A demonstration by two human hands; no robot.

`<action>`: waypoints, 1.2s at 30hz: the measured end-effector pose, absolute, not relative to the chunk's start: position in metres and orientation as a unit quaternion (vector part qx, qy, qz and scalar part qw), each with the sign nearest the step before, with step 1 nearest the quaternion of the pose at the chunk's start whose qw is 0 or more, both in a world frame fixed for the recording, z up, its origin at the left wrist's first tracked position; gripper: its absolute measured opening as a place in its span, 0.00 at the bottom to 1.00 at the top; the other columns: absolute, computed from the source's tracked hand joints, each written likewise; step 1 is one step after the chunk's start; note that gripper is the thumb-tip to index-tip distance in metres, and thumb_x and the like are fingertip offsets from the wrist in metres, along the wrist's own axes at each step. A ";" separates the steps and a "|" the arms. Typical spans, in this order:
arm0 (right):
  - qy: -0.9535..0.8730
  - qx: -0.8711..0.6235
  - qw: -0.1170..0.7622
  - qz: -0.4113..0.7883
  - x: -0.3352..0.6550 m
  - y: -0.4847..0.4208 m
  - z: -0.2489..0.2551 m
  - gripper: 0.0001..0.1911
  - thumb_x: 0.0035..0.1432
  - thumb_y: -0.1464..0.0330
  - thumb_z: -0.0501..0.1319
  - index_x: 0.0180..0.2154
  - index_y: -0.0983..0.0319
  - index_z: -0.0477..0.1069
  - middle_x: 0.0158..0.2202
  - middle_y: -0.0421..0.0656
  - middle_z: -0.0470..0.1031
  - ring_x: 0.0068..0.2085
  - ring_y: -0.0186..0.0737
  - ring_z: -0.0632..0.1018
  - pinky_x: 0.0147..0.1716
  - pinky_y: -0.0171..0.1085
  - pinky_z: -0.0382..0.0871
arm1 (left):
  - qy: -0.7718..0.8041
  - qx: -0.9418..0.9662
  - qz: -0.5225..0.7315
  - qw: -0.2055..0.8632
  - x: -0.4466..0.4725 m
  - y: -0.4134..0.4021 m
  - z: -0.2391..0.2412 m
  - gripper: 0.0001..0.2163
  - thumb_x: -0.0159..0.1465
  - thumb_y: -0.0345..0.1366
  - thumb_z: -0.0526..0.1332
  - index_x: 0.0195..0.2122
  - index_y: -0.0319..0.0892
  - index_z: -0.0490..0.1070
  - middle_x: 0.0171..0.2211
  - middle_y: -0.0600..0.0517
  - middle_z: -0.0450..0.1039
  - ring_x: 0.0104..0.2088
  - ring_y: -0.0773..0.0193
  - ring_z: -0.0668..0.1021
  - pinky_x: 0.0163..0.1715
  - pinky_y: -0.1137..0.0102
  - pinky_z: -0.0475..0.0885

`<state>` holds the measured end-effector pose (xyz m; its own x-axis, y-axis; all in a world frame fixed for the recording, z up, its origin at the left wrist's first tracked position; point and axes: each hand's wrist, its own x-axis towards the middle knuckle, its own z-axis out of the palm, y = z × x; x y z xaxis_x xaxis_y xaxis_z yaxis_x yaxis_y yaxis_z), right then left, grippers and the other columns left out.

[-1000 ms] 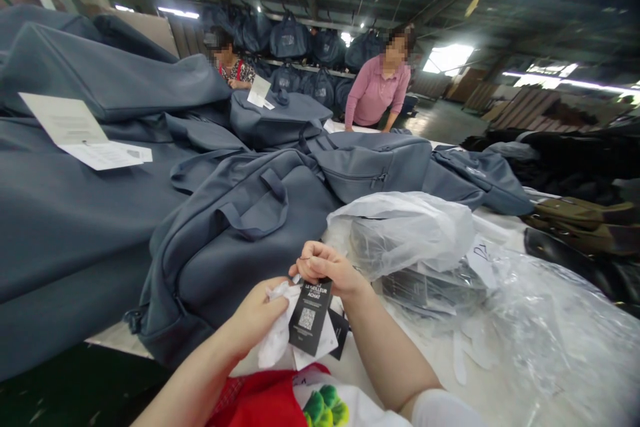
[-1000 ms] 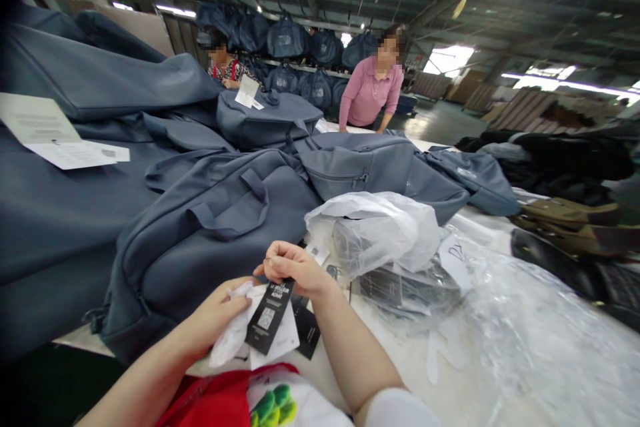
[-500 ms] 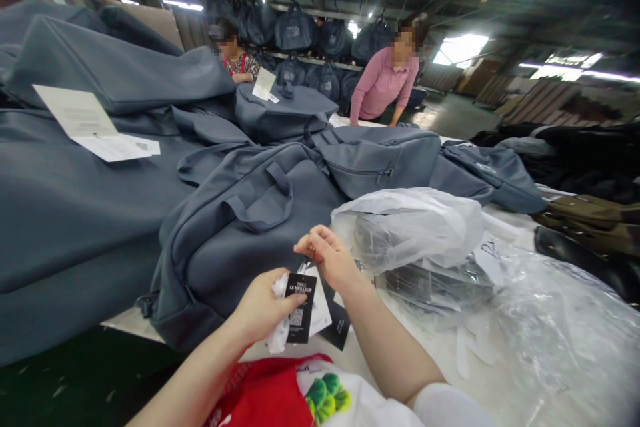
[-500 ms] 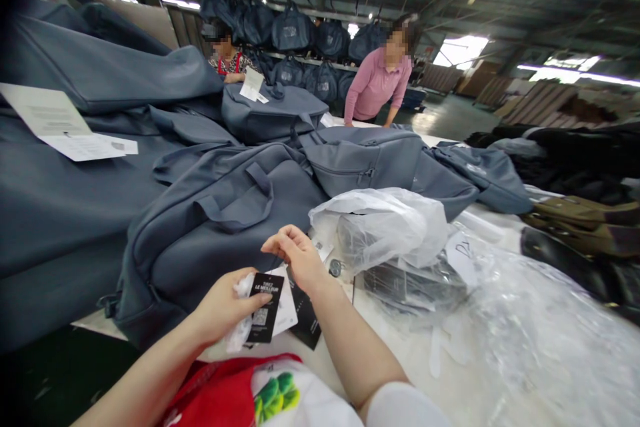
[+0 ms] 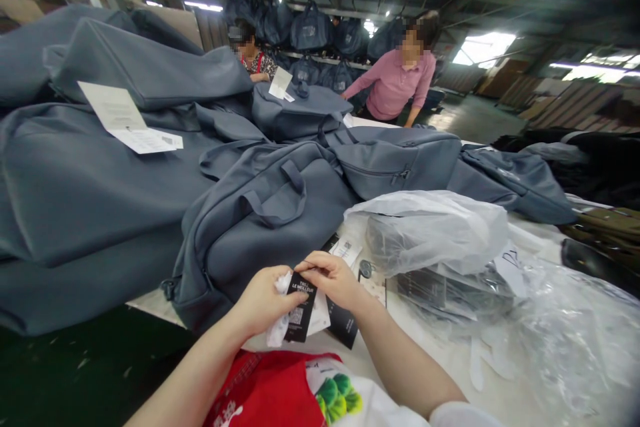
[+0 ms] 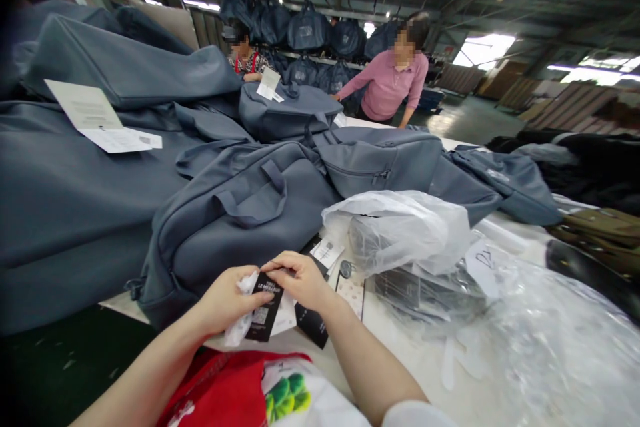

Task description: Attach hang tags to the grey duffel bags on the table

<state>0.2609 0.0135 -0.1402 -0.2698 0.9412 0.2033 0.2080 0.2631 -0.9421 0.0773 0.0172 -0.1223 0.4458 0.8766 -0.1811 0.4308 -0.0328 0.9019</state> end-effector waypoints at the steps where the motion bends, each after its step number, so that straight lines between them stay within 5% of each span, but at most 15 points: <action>1: -0.684 -0.429 0.417 0.417 0.261 0.014 -0.140 0.07 0.57 0.71 0.60 0.37 0.60 0.77 0.34 0.42 0.77 0.37 0.36 0.76 0.39 0.35 0.68 | 0.472 0.680 0.216 0.517 0.076 0.017 -0.123 0.08 0.52 0.38 0.64 0.25 0.40 0.68 0.24 0.54 0.71 0.26 0.64 0.72 0.26 0.73 0.64; 14: -0.707 -0.407 0.391 0.426 0.268 0.009 -0.132 0.09 0.60 0.70 0.59 0.37 0.61 0.78 0.33 0.42 0.75 0.36 0.35 0.75 0.39 0.34 0.68 | 0.392 0.582 0.226 0.676 0.066 0.015 -0.116 0.11 0.52 0.39 0.66 0.29 0.36 0.69 0.23 0.55 0.65 0.25 0.68 0.66 0.26 0.74 0.61; 21: -0.734 -0.381 0.358 0.433 0.270 0.009 -0.128 0.11 0.62 0.65 0.58 0.39 0.60 0.79 0.33 0.42 0.72 0.36 0.35 0.73 0.39 0.35 0.68 | 0.390 0.540 0.209 0.716 0.064 0.014 -0.122 0.17 0.56 0.49 0.64 0.28 0.37 0.69 0.22 0.56 0.65 0.23 0.69 0.64 0.25 0.73 0.59; 29: -0.685 -0.406 0.427 0.429 0.252 0.003 -0.134 0.10 0.58 0.63 0.62 0.38 0.58 0.80 0.32 0.42 0.70 0.36 0.36 0.73 0.37 0.36 0.67 | 0.441 0.583 0.259 0.632 0.069 0.010 -0.116 0.13 0.53 0.43 0.65 0.29 0.37 0.70 0.24 0.53 0.69 0.26 0.66 0.69 0.28 0.72 0.63; 36: -0.347 -0.323 0.604 0.640 0.257 0.020 -0.133 0.13 0.55 0.56 0.64 0.36 0.58 0.76 0.26 0.39 0.71 0.29 0.34 0.72 0.33 0.35 0.69 | 0.410 0.636 0.191 0.625 0.070 0.007 -0.113 0.12 0.52 0.38 0.64 0.36 0.37 0.74 0.30 0.50 0.75 0.31 0.62 0.74 0.34 0.70 0.67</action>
